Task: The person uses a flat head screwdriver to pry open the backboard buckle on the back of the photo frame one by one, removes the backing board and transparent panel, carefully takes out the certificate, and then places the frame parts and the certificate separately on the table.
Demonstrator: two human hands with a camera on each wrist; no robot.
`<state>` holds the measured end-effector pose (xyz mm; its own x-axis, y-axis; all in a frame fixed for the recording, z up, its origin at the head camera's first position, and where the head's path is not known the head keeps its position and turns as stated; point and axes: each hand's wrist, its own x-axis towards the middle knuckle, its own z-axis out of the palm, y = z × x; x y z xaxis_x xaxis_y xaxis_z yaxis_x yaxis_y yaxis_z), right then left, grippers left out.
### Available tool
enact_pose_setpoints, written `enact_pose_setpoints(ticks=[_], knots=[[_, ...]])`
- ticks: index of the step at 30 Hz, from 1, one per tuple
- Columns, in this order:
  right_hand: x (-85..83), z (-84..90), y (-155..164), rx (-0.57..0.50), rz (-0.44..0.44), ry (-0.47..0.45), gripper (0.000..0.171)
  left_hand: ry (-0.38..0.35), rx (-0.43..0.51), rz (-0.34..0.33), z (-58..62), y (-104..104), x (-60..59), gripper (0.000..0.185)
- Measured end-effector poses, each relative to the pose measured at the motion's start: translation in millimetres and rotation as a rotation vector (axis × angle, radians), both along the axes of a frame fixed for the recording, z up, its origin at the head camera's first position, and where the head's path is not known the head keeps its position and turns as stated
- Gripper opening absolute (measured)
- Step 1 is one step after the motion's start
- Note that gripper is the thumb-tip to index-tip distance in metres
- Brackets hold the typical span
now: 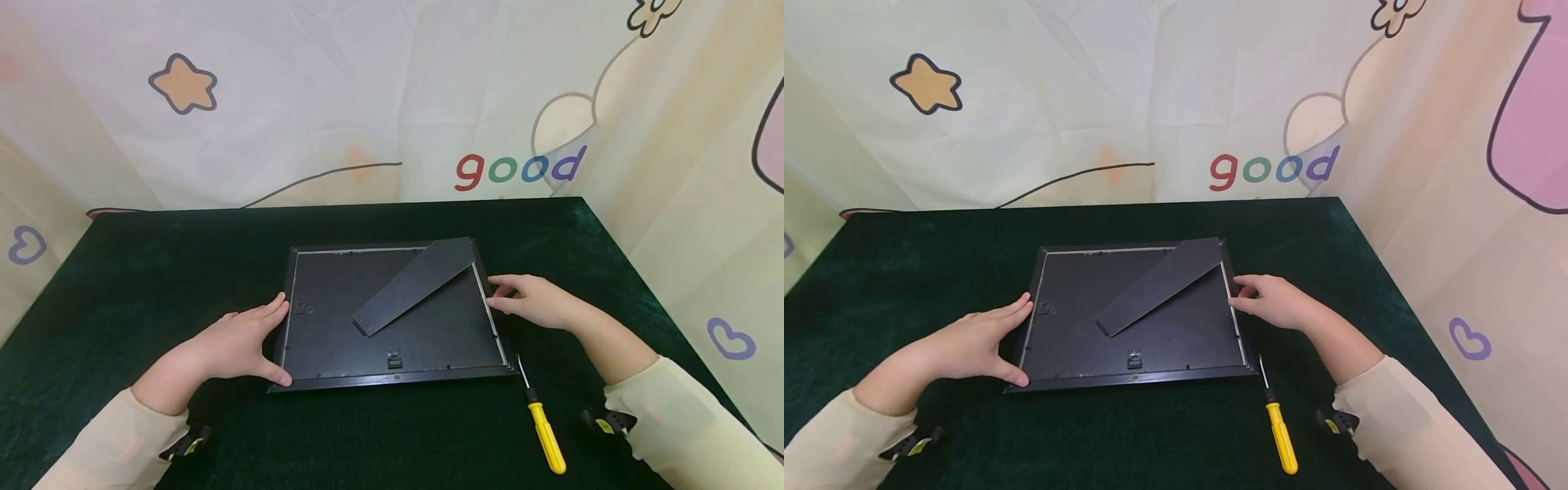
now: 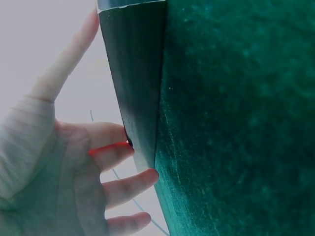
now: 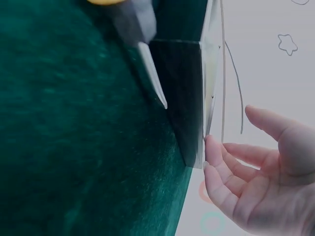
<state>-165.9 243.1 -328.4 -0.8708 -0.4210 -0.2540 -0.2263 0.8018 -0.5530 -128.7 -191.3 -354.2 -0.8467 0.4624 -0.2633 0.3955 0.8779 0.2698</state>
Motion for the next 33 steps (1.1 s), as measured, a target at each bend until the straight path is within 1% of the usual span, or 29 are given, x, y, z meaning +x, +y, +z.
enact_pose_setpoints(ticks=[5, 8, 12, 17, 21, 26, 29, 33], knots=[[18.5, -0.7, 8, 0.030, -0.001, 0.012, 0.052, 0.004, 0.012, 0.001, -2.2, 2, 1.3, 0.116], [31.1, -1.2, 11, 0.050, -0.012, 0.002, 0.050, 0.003, 0.015, 0.003, -2.3, 2, 1.9, 0.116], [47.7, -2.9, 16, 0.043, -0.031, -0.014, 0.047, -0.009, 0.014, 0.008, -0.7, 2, 2.1, 0.116], [64.2, -6.6, 21, 0.029, -0.036, -0.043, 0.042, -0.016, 0.022, 0.005, 0.0, 1, 1.0, 0.115], [75.1, -10.1, 22, 0.015, -0.035, -0.080, 0.040, -0.018, 0.026, 0.005, 0.3, 0, 0.3, 0.115], [85.0, -12.8, 22, -0.019, -0.020, -0.151, 0.038, -0.024, 0.035, 0.008, 1.0, -1, 0.2, 0.115], [90.0, -14.5, 21, -0.014, -0.013, -0.168, 0.037, -0.032, 0.040, 0.008, 1.2, -1, 0.1, 0.114], [96.5, -16.0, 21, 0.008, -0.017, -0.165, 0.035, -0.038, 0.042, 0.005, 2.0, -1, 0.2, 0.115]])
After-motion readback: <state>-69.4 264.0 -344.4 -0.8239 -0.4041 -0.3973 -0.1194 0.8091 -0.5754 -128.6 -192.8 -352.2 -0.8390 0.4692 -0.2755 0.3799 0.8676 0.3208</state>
